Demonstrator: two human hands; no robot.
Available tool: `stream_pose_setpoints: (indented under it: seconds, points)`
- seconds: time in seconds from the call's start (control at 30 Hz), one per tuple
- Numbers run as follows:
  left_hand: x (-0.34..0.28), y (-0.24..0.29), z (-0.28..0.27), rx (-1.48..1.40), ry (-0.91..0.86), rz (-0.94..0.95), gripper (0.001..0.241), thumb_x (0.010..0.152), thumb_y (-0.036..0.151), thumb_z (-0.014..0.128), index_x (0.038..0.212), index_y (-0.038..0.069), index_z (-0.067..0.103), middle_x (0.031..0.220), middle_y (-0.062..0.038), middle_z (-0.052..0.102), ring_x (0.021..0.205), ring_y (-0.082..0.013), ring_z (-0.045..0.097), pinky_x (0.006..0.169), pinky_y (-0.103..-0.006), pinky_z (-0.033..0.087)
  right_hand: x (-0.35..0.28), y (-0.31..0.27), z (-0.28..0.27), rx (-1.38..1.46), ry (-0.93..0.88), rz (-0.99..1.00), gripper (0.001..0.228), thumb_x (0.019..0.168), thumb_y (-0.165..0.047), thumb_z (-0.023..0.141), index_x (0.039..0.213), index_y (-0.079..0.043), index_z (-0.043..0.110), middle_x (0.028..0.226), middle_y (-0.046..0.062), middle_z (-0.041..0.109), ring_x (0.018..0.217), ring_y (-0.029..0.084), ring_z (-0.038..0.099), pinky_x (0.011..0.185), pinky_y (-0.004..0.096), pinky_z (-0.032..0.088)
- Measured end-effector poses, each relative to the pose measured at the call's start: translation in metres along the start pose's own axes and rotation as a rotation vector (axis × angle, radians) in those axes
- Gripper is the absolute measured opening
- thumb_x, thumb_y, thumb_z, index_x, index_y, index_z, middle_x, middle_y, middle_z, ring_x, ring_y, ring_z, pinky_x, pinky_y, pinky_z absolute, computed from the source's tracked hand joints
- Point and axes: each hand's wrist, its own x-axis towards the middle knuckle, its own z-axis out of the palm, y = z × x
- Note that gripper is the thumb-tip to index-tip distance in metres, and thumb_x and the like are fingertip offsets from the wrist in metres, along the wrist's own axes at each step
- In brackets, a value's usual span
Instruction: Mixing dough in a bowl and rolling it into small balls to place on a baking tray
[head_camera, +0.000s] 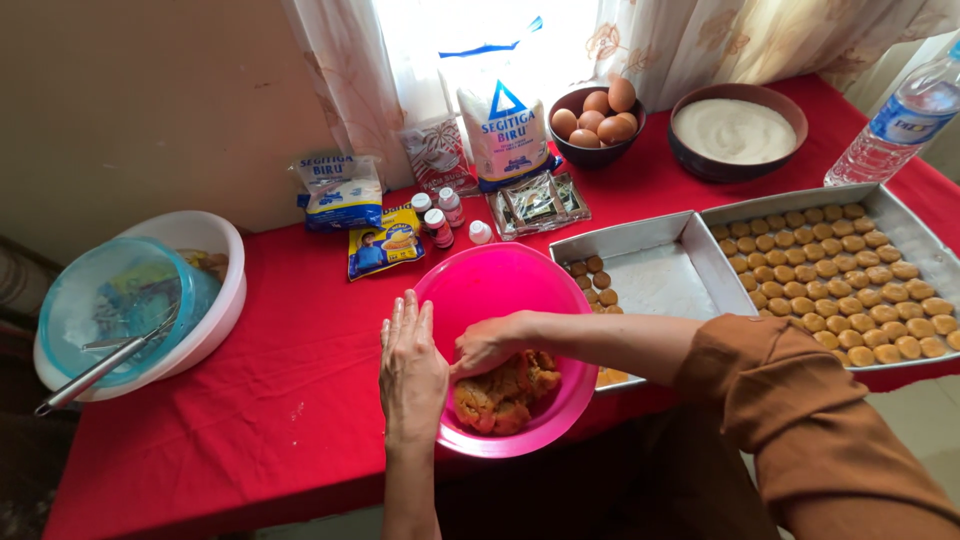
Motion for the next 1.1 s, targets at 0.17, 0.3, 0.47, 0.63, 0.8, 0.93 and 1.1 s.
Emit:
stream_pose_setpoints:
  seconds: [0.17,0.3,0.47,0.63,0.8,0.93,1.1]
  points:
    - [-0.001,-0.005,0.007,-0.001,0.013,0.010,0.058,0.084,-0.001,0.046,0.139,0.009,0.062,0.154,-0.014,0.053,0.142,-0.0309,0.049,0.115,-0.0478,0.041,-0.023,-0.015,-0.015,0.128,-0.038,-0.038,0.051,0.087,-0.059,0.065,0.099,-0.011,0.077,0.098,0.015,0.074,0.099,0.035,0.071,0.090,0.046,0.057]
    - [0.000,-0.005,0.005,-0.038,0.018,-0.003,0.058,0.084,-0.002,0.045,0.139,0.009,0.062,0.153,-0.015,0.054,0.142,-0.0315,0.049,0.115,-0.0483,0.040,-0.014,0.001,-0.017,0.229,-0.010,-0.056,0.048,0.089,-0.059,0.067,0.092,-0.013,0.078,0.094,0.016,0.075,0.096,0.034,0.070,0.089,0.047,0.055]
    - [0.002,-0.003,0.004,-0.065,0.022,-0.018,0.059,0.084,-0.003,0.044,0.139,0.008,0.062,0.152,-0.016,0.054,0.142,-0.0327,0.050,0.115,-0.0495,0.040,-0.053,-0.034,-0.039,0.208,0.048,-0.163,0.034,0.087,-0.050,0.068,0.075,-0.019,0.076,0.081,0.006,0.077,0.086,0.027,0.073,0.084,0.041,0.056]
    - [0.001,-0.004,0.006,-0.036,0.020,-0.007,0.059,0.083,-0.002,0.046,0.138,0.009,0.063,0.152,-0.015,0.054,0.142,-0.0319,0.050,0.114,-0.0491,0.040,-0.092,-0.057,-0.046,0.028,-0.012,-0.113,0.057,0.074,-0.066,0.075,0.101,-0.016,0.076,0.095,0.010,0.077,0.098,0.030,0.073,0.088,0.046,0.058]
    - [-0.003,0.000,0.000,-0.049,-0.005,-0.009,0.058,0.084,-0.003,0.046,0.139,0.007,0.062,0.154,-0.016,0.052,0.143,-0.0323,0.048,0.115,-0.0492,0.039,-0.114,-0.054,-0.032,-0.305,0.005,-0.182,0.066,0.067,-0.068,0.075,0.107,-0.016,0.069,0.106,0.017,0.071,0.112,0.039,0.067,0.097,0.050,0.054]
    - [-0.002,0.002,0.002,0.026,-0.037,-0.008,0.058,0.086,-0.003,0.046,0.143,0.004,0.056,0.157,-0.017,0.047,0.146,-0.0310,0.043,0.118,-0.0454,0.035,-0.119,-0.042,-0.029,-0.409,-0.004,0.036,0.107,0.065,-0.066,0.076,0.155,-0.031,0.029,0.153,0.026,0.018,0.145,0.055,0.022,0.114,0.066,0.030]
    - [-0.005,-0.001,0.008,0.070,-0.031,0.011,0.060,0.086,0.000,0.045,0.146,0.000,0.052,0.159,-0.019,0.043,0.150,-0.0317,0.038,0.121,-0.0447,0.031,-0.109,-0.034,-0.027,-0.361,-0.106,0.240,0.147,0.045,-0.085,0.064,0.167,-0.030,0.003,0.164,0.034,0.003,0.145,0.056,0.026,0.115,0.056,0.035]
